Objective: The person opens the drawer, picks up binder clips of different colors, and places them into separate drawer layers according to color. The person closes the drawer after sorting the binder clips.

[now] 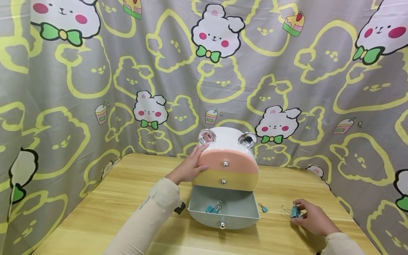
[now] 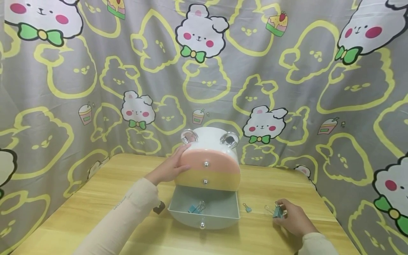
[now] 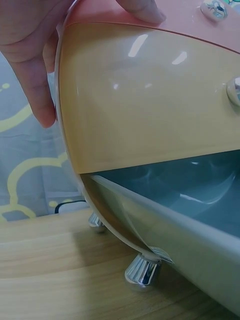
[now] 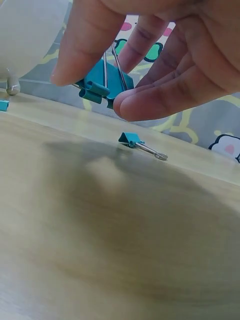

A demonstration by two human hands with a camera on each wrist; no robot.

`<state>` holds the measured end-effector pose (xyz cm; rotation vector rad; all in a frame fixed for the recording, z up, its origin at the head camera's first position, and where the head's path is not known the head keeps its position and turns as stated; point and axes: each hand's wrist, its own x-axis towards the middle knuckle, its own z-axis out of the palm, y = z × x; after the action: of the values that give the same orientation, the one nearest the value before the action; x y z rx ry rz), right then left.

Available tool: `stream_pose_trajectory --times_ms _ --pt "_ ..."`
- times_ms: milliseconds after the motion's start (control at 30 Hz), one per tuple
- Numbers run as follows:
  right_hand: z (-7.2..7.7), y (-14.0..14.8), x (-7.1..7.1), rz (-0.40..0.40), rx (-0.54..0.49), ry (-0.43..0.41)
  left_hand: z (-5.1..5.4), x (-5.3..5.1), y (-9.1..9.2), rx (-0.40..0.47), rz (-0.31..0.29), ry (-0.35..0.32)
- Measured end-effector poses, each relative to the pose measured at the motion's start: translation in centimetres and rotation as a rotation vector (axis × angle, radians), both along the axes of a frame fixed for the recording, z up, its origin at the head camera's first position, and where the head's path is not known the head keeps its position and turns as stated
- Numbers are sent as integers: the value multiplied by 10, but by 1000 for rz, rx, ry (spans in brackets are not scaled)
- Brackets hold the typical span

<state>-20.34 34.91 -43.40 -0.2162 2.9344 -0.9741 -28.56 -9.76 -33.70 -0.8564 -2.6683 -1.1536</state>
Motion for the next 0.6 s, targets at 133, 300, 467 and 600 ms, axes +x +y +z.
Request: stream_pose_trajectory --times_ms 133,300,467,600 --pt "1 -1 1 6 -5 13 1 1 0 1 6 -7" --pt "3 -3 3 14 -16 15 1 1 0 1 10 -13" --pt "6 -6 4 16 -32 8 1 2 0 5 8 -9" --pt "8 -8 5 31 -38 15 1 2 1 4 5 -12"
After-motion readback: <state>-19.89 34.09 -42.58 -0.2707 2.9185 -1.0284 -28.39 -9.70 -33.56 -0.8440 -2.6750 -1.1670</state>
